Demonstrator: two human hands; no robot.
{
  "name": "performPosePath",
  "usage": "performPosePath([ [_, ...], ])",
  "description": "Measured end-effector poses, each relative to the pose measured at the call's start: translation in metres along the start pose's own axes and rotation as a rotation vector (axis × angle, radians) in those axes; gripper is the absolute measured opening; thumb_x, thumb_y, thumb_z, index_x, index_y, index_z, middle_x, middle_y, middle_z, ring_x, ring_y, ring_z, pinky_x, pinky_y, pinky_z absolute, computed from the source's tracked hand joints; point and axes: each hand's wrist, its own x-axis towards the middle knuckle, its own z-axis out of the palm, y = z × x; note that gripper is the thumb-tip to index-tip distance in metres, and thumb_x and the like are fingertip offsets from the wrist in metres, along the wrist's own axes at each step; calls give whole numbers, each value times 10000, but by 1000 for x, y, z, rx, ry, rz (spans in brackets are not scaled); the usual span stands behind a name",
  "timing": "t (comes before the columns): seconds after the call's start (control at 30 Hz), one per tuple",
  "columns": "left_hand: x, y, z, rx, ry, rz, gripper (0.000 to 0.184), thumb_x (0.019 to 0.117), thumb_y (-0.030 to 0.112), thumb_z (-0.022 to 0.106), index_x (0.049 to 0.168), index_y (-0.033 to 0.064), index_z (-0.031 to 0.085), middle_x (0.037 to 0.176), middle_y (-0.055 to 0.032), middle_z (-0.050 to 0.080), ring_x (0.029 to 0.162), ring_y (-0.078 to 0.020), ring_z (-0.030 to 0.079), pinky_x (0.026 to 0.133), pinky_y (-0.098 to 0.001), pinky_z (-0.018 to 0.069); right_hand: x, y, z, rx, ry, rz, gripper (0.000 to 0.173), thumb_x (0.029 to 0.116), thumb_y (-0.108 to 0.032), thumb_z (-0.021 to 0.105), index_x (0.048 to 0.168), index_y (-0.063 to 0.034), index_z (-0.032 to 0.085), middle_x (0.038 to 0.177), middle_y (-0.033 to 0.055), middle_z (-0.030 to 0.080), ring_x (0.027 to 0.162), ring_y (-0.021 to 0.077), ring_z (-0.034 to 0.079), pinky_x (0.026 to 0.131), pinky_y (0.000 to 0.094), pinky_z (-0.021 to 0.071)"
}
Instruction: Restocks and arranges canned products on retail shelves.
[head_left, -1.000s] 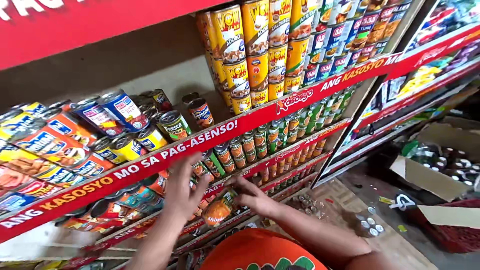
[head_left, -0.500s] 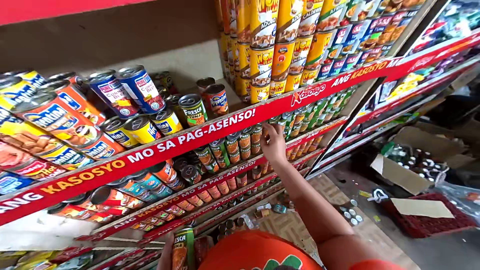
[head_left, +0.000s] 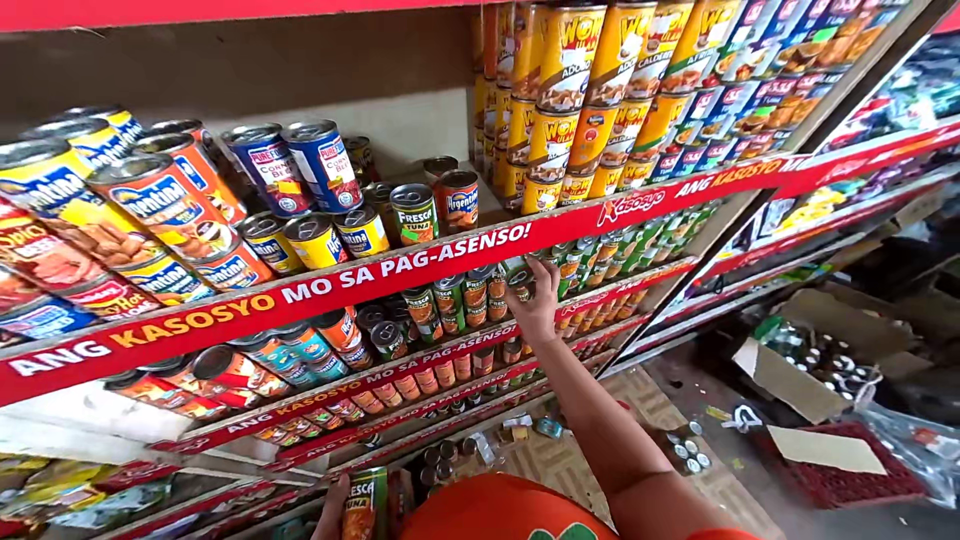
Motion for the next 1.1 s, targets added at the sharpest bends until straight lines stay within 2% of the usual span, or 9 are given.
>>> performPosePath([
  [0.03, 2, -1, -2, 23, 21, 8, 495, 1122, 398, 198, 970, 163, 606, 792, -1, 729, 744, -71, 716, 722, -251, 613, -7, 5, -2, 28, 23, -28, 656, 803, -32, 806, 1383, 73, 517, 1442, 344, 435, 1263, 392, 564, 937, 444, 575],
  [0.1, 24, -30, -38, -43, -288, 324, 364, 1081, 412, 433, 1115, 129, 661, 970, -29, 763, 913, -87, 736, 804, -254, 606, -19, 14, -6, 81, 67, -58, 646, 792, -39, 791, 1350, 105, 498, 1414, 349, 437, 1250, 366, 564, 916, 409, 584],
  [0.17, -2, 0, 5, 109, 71, 79, 408, 1124, 356, 235, 972, 172, 566, 786, 36, 714, 751, -46, 709, 735, -240, 611, -27, 16, -9, 174, 95, -40, 655, 783, -5, 768, 1350, 113, 462, 1395, 317, 440, 1205, 300, 602, 887, 376, 603],
  [0.33, 5, -15, -8, 26, -200, 113, 577, 1080, 375, 158, 1131, 56, 635, 878, -88, 764, 768, -165, 748, 695, -318, 639, -35, -1, -12, 440, 120, 268, 745, 818, -11, 710, 1458, 29, 331, 1308, 144, 550, 1024, 111, 658, 843, 312, 590],
  [0.53, -58, 47, 93, 97, 145, -9, 426, 1114, 143, 93, 940, 66, 475, 637, 24, 630, 575, -13, 641, 576, -165, 561, -31, -12, -12, 646, 184, 501, 647, 872, -61, 669, 1426, -53, 334, 1216, 77, 563, 982, 137, 670, 869, 372, 599],
  [0.67, -40, 30, 61, 63, -24, 5, 532, 1104, 200, 38, 984, 68, 539, 687, 4, 697, 609, -53, 684, 591, -191, 585, -29, -15, -12, 700, 195, 518, 602, 892, -50, 647, 1408, -58, 336, 1223, 84, 567, 996, 165, 687, 884, 392, 604],
  [0.8, -49, 37, 71, 52, 42, -14, 507, 1113, 198, 55, 972, 73, 526, 670, 8, 683, 595, -43, 675, 579, -184, 578, -25, -17, -12, 602, 141, 444, 627, 875, -48, 698, 1399, -71, 355, 1225, 51, 564, 954, 90, 650, 837, 315, 580],
  [0.97, -43, 32, 60, 35, 33, -4, 522, 1115, 212, 60, 984, 75, 546, 699, -2, 709, 621, -53, 695, 589, -196, 590, -19, -16, -3, 618, 156, 452, 617, 888, -68, 709, 1401, -62, 369, 1252, 77, 552, 1011, 138, 664, 892, 376, 594],
  [1.1, -33, 25, 49, 35, 13, -11, 546, 1117, 248, 51, 988, 86, 556, 709, -7, 716, 624, -64, 700, 593, -209, 595, -14, -18, 7, 523, 169, 441, 607, 860, -69, 762, 1347, -60, 398, 1188, 51, 564, 885, 54, 615, 768, 264, 552],
])
